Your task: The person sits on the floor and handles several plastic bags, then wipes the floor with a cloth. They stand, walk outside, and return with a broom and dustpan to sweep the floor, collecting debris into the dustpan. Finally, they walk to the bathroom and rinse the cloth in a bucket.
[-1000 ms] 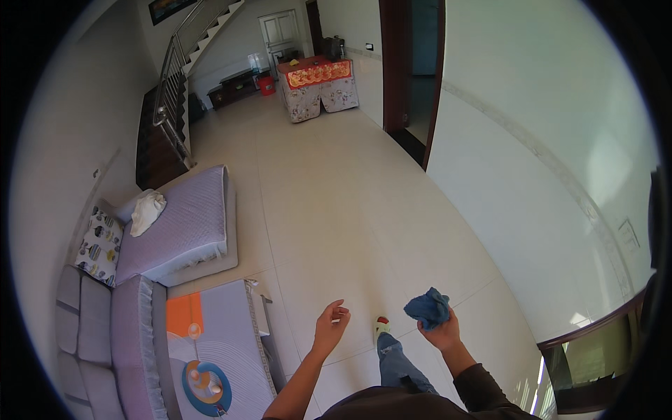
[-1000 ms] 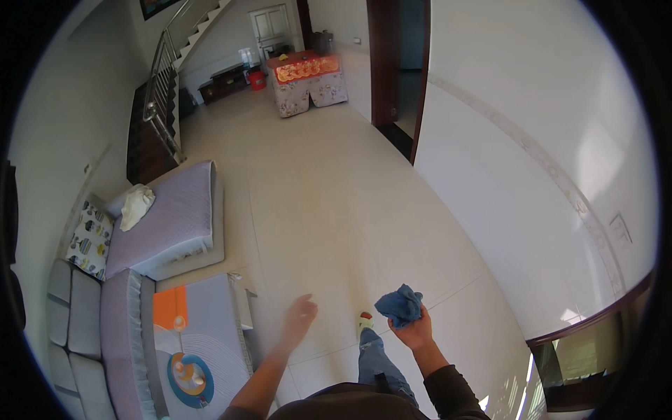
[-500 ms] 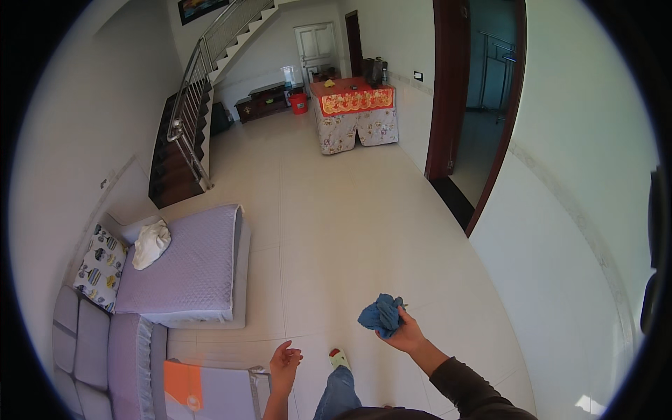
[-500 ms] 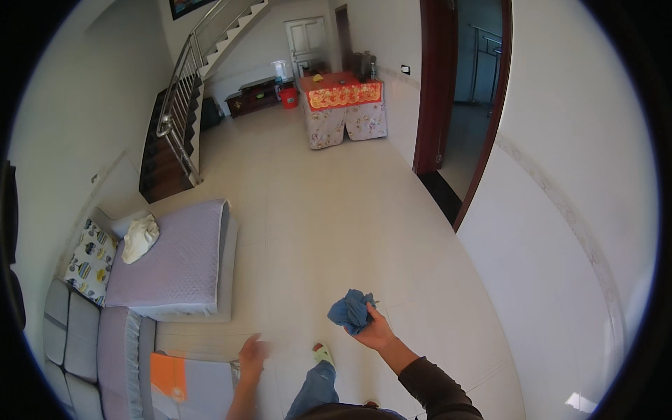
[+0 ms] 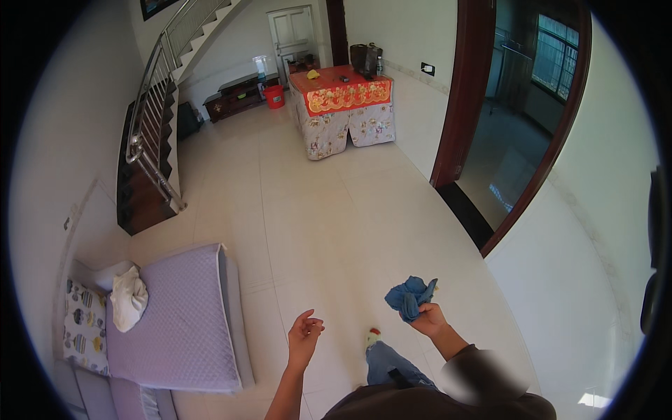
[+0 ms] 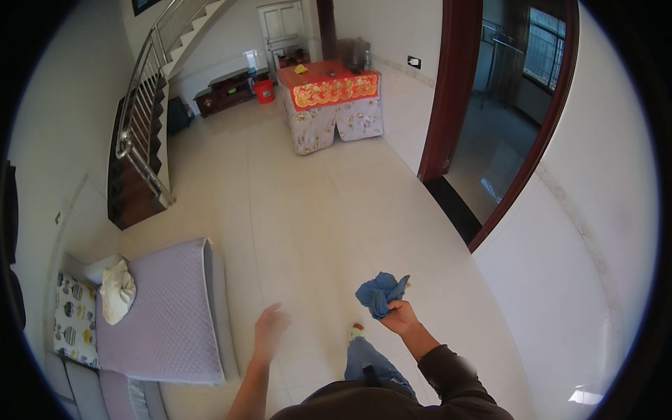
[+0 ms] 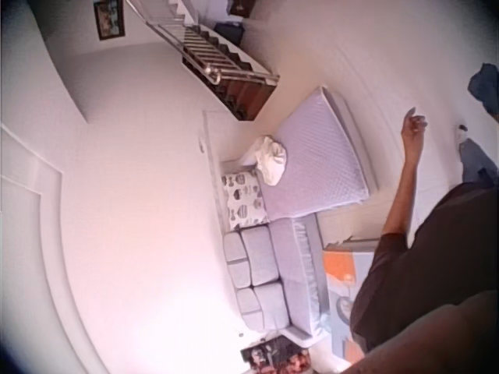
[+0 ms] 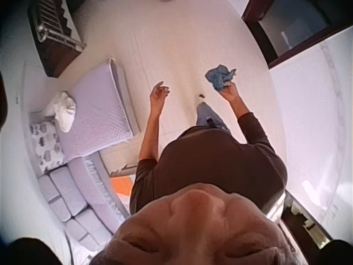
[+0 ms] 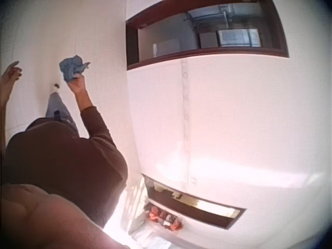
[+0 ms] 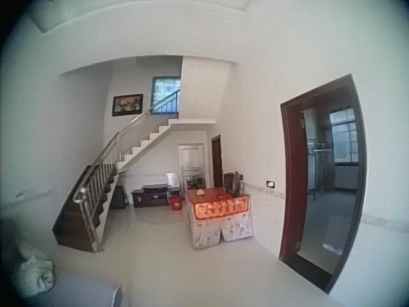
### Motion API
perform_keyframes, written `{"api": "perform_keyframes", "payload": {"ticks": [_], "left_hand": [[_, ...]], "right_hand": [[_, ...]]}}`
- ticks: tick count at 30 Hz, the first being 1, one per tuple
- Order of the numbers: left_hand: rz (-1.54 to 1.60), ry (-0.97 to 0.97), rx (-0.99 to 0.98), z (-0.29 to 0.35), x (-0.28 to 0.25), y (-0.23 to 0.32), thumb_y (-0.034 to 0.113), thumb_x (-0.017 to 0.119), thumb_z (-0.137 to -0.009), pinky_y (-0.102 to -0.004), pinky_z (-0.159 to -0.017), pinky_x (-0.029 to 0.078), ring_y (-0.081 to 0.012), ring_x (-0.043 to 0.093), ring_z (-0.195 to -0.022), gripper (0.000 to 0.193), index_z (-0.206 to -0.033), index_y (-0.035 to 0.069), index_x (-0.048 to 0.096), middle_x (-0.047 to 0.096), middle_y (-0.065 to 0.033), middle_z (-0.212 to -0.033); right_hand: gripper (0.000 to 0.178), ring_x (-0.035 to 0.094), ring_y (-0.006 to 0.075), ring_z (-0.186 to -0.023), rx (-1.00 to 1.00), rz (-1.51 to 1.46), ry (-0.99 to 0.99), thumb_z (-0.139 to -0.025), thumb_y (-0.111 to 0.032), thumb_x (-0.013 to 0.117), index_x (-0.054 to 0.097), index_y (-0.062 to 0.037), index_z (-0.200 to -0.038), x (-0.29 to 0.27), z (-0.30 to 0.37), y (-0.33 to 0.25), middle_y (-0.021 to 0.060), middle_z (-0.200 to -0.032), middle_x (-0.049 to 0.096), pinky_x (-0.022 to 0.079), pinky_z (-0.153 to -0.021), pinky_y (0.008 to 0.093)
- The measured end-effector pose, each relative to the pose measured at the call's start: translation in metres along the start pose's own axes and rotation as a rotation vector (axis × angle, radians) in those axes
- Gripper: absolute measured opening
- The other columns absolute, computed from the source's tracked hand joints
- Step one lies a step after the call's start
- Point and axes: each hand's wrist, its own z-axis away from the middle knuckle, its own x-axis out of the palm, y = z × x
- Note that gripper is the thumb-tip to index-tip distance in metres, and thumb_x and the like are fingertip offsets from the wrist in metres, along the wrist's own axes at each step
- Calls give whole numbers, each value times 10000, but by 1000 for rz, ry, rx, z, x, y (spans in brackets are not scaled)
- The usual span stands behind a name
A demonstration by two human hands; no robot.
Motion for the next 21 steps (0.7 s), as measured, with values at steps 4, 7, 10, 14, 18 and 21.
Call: {"api": "perform_keyframes", "payload": {"ticks": [4,7,10,14,18,21], "left_hand": [[17,121,23,-142,-28,-26,90,570,-829,-236,-655,475,-139,591,-759,364,-1164,0,461,598,-75,-871],[28,231,-98,-235,-70,-54,122,612,-815,-247,-633,481,-139,580,-754,414,-1193,69,452,595,-69,-881],[29,213,5,-324,-51,16,172,562,-855,-238,-609,457,-120,556,-705,304,-1095,-7,509,578,-55,-827],[-25,140,17,-462,-88,35,159,589,-838,-265,-695,486,-157,586,-816,484,-1250,-2,394,593,-78,-956],[1,163,-46,-603,-136,15,146,602,-827,-271,-694,484,-156,580,-806,470,-1235,14,409,592,-74,-936],[7,272,-96,-698,-205,-2,119,612,-809,-242,-626,482,-136,586,-741,420,-1186,31,448,597,-68,-869]], "right_hand": [[392,500,262,-912,21,-52,-77,-547,20,505,513,1,-938,-19,-155,-42,105,-906,554,370,-887,350],[408,527,235,-915,78,-101,1,-564,92,449,499,29,-964,27,-270,-65,89,-928,556,365,-941,346],[369,519,229,-855,94,-105,64,-582,103,419,511,-4,-923,68,-385,-107,96,-897,524,435,-781,338],[173,536,217,-799,217,-146,-320,-697,38,511,544,20,-866,69,-568,-123,92,-851,540,460,-732,343],[142,529,207,-769,194,-99,-285,-686,14,523,528,20,-828,81,-733,-133,87,-825,525,451,-724,318],[241,501,203,-762,239,-68,-23,-571,97,444,470,36,-802,183,-808,-136,79,-768,488,401,-767,265]]}}
